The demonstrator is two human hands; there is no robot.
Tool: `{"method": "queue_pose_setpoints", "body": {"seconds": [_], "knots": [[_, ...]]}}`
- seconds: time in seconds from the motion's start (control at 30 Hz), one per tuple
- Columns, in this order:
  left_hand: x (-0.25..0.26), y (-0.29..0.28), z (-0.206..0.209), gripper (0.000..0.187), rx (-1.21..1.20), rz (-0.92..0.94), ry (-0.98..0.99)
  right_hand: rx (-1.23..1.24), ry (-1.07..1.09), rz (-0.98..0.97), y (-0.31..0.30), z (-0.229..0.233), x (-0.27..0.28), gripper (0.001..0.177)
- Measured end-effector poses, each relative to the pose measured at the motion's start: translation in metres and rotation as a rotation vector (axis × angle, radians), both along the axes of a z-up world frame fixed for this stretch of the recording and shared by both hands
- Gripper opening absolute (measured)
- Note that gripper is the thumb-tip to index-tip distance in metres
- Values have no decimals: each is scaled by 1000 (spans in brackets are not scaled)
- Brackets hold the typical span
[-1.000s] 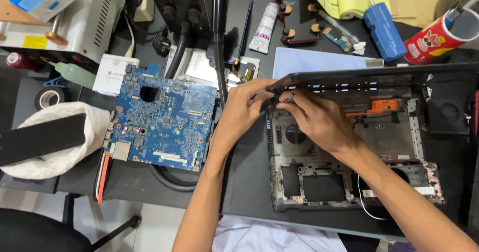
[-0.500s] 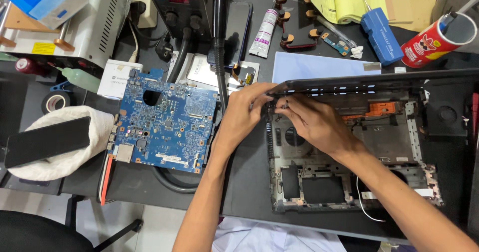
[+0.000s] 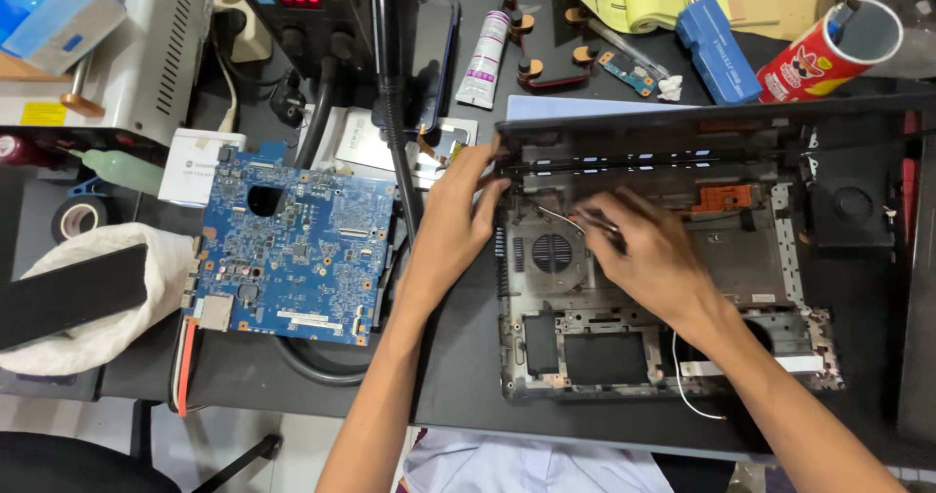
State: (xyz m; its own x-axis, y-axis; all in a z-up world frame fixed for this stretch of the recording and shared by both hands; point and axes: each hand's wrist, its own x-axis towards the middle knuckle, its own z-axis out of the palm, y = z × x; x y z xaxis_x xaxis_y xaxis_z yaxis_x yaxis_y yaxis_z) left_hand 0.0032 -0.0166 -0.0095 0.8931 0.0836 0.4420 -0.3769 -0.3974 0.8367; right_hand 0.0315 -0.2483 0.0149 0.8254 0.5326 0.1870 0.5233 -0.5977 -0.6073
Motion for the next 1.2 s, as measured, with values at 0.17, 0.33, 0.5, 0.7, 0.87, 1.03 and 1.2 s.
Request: {"method": "queue_pose_setpoints", "body": {"seconds": [0.17,0.33,0.5,0.7,0.87,1.03,1.2], "knots": [[-13,-5,10,49,45,14,54,-162,-21,-69,5,-16,2,26],[-35,-21,-1,43,82,222,-11,-59,-57,-66,-1,-17,-3,31],[-47,-25,-14,31,542,124,50,-62,-15,-114,-3,-17,-7,26],[-34,-28,-11,44,601,105,70,6,2,-108,-8,-23,-8,26],[-29,-23,-12,39,525,88,78,-21,42,-102,-12,-28,-7,24],[-33,-15,-19,26,282,193,79,-64,92,-53,-13,-28,-4,29],[-37,-16,-25,21,216,247,124,-141,143,-33,-14,-23,-7,35]]}}
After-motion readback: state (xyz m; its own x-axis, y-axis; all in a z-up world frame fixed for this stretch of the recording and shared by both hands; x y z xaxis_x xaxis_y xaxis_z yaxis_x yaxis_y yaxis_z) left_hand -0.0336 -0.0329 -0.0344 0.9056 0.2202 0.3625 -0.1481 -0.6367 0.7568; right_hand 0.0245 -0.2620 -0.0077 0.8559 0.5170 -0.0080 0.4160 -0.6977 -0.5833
